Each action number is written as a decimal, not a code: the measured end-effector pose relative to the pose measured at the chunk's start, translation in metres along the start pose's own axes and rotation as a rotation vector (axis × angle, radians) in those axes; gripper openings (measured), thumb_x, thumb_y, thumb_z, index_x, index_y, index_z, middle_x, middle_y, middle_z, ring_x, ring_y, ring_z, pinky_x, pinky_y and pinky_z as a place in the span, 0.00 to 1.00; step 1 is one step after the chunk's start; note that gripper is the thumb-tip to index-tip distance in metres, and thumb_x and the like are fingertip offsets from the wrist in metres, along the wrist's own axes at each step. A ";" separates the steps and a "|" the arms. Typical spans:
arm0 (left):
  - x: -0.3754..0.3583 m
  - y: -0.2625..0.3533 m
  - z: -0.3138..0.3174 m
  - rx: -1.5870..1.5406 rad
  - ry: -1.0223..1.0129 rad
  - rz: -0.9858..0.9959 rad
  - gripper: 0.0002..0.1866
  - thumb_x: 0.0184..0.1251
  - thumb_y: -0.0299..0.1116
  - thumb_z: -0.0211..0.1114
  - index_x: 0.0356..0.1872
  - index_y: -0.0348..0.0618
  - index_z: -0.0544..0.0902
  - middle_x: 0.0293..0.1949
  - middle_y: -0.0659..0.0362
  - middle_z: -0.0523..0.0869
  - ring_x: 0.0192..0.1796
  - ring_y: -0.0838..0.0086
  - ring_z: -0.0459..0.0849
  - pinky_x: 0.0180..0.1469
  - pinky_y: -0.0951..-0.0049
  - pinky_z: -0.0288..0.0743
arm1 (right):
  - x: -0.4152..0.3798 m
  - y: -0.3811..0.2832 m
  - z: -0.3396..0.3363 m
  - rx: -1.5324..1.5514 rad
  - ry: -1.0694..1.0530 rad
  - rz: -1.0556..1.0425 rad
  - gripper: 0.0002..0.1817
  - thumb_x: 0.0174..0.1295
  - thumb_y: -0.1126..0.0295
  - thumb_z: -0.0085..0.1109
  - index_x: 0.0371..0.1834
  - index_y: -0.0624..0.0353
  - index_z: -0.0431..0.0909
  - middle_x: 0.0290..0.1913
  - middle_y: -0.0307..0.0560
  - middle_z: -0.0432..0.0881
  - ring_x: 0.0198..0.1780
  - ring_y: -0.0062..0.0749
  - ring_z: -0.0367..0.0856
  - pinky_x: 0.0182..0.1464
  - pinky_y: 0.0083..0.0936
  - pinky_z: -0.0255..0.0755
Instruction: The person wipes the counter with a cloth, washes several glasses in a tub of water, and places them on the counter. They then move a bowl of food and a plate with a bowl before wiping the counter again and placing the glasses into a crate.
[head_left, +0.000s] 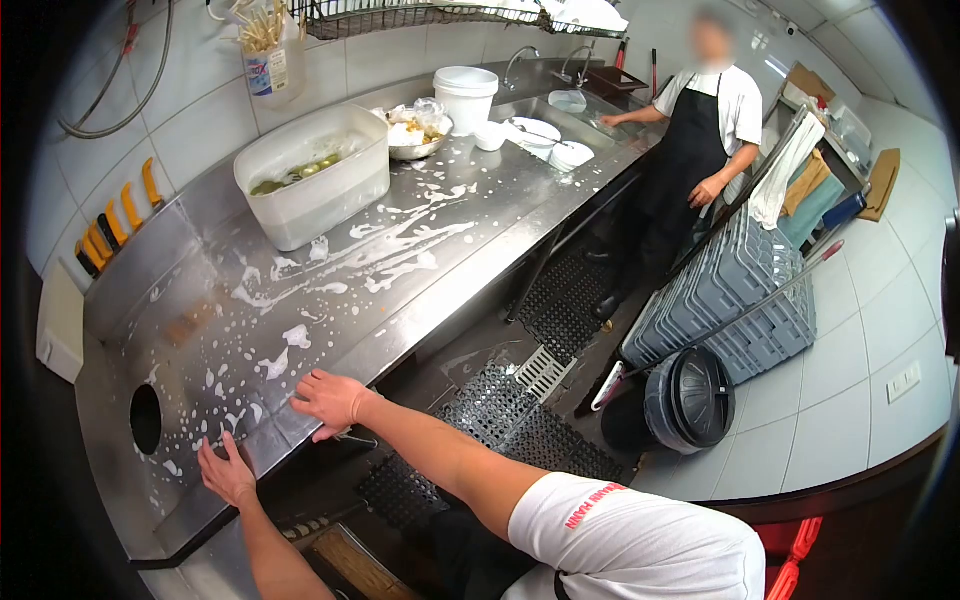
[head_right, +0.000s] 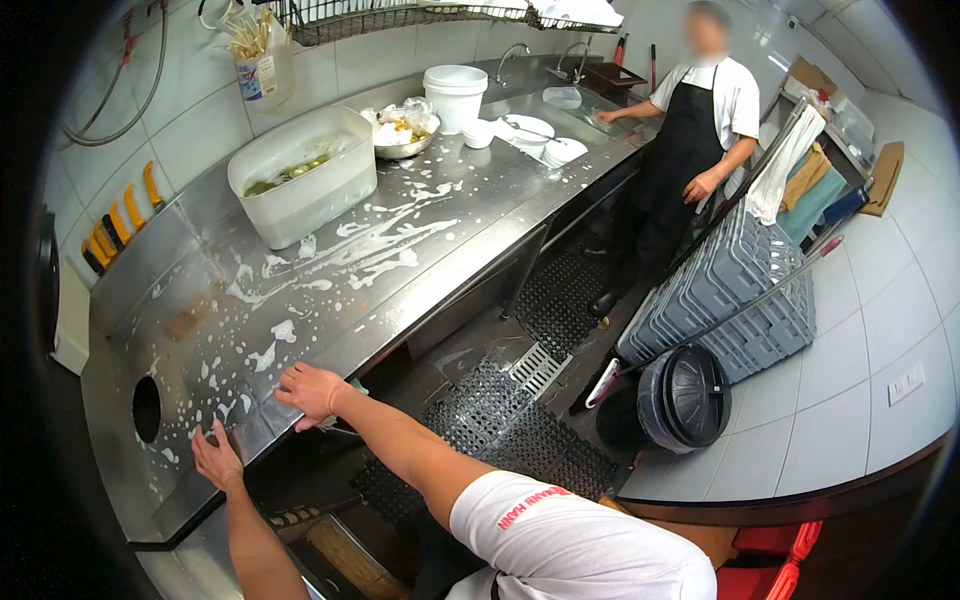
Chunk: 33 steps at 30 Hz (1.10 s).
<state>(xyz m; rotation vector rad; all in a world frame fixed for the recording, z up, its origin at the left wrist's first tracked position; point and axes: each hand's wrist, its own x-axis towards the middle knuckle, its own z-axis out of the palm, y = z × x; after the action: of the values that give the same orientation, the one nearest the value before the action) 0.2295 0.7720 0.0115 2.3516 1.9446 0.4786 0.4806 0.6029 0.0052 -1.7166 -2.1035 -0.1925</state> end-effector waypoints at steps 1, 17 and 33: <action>0.000 -0.001 0.001 -0.003 0.005 0.005 0.39 0.70 0.68 0.48 0.71 0.50 0.70 0.71 0.54 0.70 0.73 0.60 0.66 0.76 0.56 0.52 | 0.000 0.000 0.001 0.003 0.001 -0.001 0.41 0.43 0.41 0.72 0.54 0.60 0.75 0.47 0.49 0.76 0.53 0.43 0.73 0.58 0.37 0.66; 0.001 -0.002 0.002 -0.008 0.026 0.020 0.39 0.70 0.69 0.48 0.69 0.49 0.72 0.69 0.53 0.71 0.72 0.58 0.68 0.75 0.55 0.54 | 0.000 0.000 0.003 -0.014 -0.008 0.002 0.40 0.45 0.39 0.70 0.55 0.58 0.76 0.47 0.48 0.77 0.56 0.43 0.73 0.59 0.37 0.65; 0.001 -0.002 0.003 0.002 0.019 -0.001 0.39 0.70 0.69 0.48 0.69 0.50 0.73 0.70 0.53 0.71 0.71 0.56 0.68 0.75 0.55 0.54 | 0.000 0.000 -0.001 -0.009 -0.021 0.009 0.42 0.46 0.40 0.70 0.57 0.61 0.76 0.47 0.50 0.76 0.53 0.44 0.73 0.58 0.37 0.66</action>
<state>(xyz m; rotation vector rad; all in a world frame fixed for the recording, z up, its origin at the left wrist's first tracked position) 0.2291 0.7742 0.0083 2.3563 1.9552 0.5004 0.4805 0.6023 0.0062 -1.7401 -2.1133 -0.1827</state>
